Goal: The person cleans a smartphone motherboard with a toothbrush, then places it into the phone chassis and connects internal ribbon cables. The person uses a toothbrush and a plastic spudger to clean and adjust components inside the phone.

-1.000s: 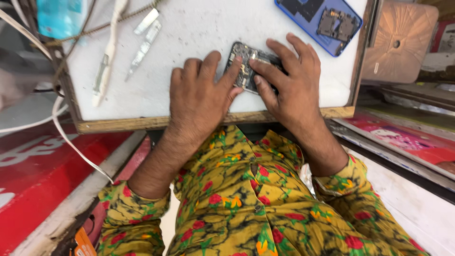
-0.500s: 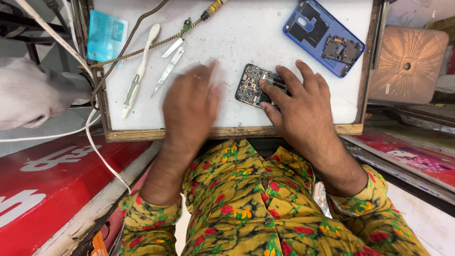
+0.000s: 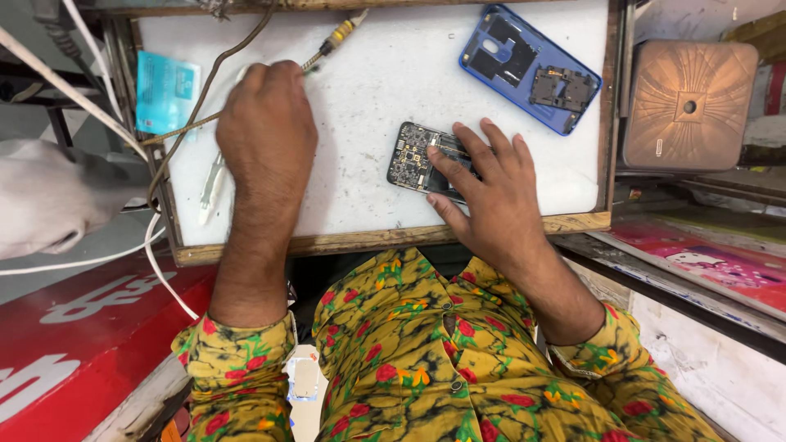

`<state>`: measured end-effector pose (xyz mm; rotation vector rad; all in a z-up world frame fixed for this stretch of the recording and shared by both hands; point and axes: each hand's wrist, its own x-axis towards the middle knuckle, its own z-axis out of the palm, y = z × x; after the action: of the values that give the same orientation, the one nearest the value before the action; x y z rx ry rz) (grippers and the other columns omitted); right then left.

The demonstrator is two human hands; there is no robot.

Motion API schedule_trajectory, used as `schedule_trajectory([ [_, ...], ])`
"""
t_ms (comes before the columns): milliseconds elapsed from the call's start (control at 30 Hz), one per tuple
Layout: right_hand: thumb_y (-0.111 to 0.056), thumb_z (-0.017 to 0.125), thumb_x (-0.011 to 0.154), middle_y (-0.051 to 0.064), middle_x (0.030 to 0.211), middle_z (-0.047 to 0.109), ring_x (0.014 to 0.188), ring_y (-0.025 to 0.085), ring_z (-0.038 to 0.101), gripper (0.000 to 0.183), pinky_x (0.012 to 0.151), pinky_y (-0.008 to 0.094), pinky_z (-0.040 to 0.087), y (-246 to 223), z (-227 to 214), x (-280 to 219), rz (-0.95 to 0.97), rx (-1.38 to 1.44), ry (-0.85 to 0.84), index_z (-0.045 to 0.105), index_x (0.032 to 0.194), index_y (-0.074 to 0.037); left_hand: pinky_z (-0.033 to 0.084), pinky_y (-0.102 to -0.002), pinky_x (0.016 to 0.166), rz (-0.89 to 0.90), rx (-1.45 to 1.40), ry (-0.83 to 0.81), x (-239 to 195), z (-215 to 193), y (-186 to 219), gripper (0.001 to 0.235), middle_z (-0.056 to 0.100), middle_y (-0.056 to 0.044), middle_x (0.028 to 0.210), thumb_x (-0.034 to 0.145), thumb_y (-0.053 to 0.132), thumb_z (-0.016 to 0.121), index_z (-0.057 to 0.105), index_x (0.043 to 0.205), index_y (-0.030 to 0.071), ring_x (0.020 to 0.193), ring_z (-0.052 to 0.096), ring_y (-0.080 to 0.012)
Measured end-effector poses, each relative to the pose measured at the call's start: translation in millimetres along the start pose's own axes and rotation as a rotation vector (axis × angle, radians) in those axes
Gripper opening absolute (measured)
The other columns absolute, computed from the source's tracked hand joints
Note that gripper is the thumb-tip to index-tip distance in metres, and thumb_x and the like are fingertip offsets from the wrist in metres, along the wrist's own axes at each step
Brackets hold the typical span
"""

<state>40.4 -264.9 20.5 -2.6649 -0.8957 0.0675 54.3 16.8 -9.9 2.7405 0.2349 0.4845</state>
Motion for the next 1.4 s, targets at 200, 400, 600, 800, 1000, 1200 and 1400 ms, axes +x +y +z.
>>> schedule_trajectory([
  [200, -0.035, 0.078, 0.092, 0.015, 0.155, 0.048, 0.147, 0.04, 0.038, 0.057, 0.12, 0.066, 0.025, 2, 9, -6, -0.014, -0.002, 0.029, 0.064, 0.145, -0.019, 0.059, -0.044, 0.079, 0.114, -0.306, -0.065, 10, 15, 39, 0.024, 0.072, -0.015, 0.109, 0.099, 0.011, 0.071, 0.069, 0.122, 0.004, 0.092, 0.072, -0.0344],
  [400, -0.033, 0.08, 0.091, 0.015, 0.155, 0.05, 0.148, 0.039, 0.039, 0.055, 0.12, 0.068, 0.022, 2, 11, -10, 0.003, 0.012, 0.055, 0.065, 0.142, -0.02, 0.058, -0.043, 0.081, 0.102, -0.283, -0.024, -16, 2, 37, 0.031, 0.073, -0.013, 0.112, 0.099, 0.011, 0.072, 0.067, 0.129, 0.008, 0.095, 0.072, -0.0337],
  [600, -0.031, 0.082, 0.09, 0.014, 0.155, 0.051, 0.148, 0.039, 0.039, 0.053, 0.121, 0.067, 0.021, 6, 14, -12, 0.019, 0.037, 0.055, 0.067, 0.14, -0.019, 0.055, -0.045, 0.077, -0.185, -0.07, -0.067, -50, -48, -4, 0.022, 0.071, -0.012, 0.105, 0.1, 0.011, 0.075, 0.072, 0.122, 0.007, 0.091, 0.07, -0.0334],
  [800, -0.03, 0.082, 0.09, 0.014, 0.156, 0.051, 0.149, 0.038, 0.038, 0.053, 0.122, 0.067, 0.021, 0, 10, -9, 0.025, 0.031, 0.044, 0.067, 0.139, -0.018, 0.053, -0.045, 0.08, -0.207, 0.092, -0.095, -67, -51, -5, 0.02, 0.067, -0.011, 0.105, 0.092, 0.015, 0.08, 0.073, 0.109, 0.007, 0.095, 0.066, -0.0336],
  [1000, -0.03, 0.082, 0.089, 0.014, 0.154, 0.051, 0.148, 0.038, 0.039, 0.054, 0.121, 0.067, 0.021, 2, 12, -9, 0.023, 0.024, 0.051, 0.067, 0.14, -0.018, 0.053, -0.045, 0.079, -0.184, 0.079, -0.121, -53, -45, -13, 0.02, 0.067, -0.01, 0.1, 0.094, 0.016, 0.079, 0.073, 0.11, 0.006, 0.093, 0.065, -0.0332],
  [1200, -0.031, 0.082, 0.089, 0.014, 0.154, 0.051, 0.147, 0.038, 0.039, 0.053, 0.121, 0.067, 0.022, 3, 13, -12, 0.024, 0.034, 0.064, 0.067, 0.139, -0.018, 0.054, -0.044, 0.078, -0.166, 0.13, -0.092, -30, -28, -16, 0.021, 0.068, -0.012, 0.099, 0.094, 0.018, 0.078, 0.073, 0.11, 0.005, 0.092, 0.067, -0.0325],
  [1400, -0.031, 0.081, 0.088, 0.013, 0.154, 0.052, 0.147, 0.038, 0.04, 0.053, 0.121, 0.067, 0.022, 3, 13, -10, 0.021, 0.045, 0.079, 0.068, 0.138, -0.018, 0.053, -0.047, 0.073, -0.17, 0.055, -0.248, -13, -39, -21, 0.013, 0.068, -0.011, 0.094, 0.092, 0.018, 0.077, 0.07, 0.096, 0.007, 0.085, 0.068, -0.0333],
])
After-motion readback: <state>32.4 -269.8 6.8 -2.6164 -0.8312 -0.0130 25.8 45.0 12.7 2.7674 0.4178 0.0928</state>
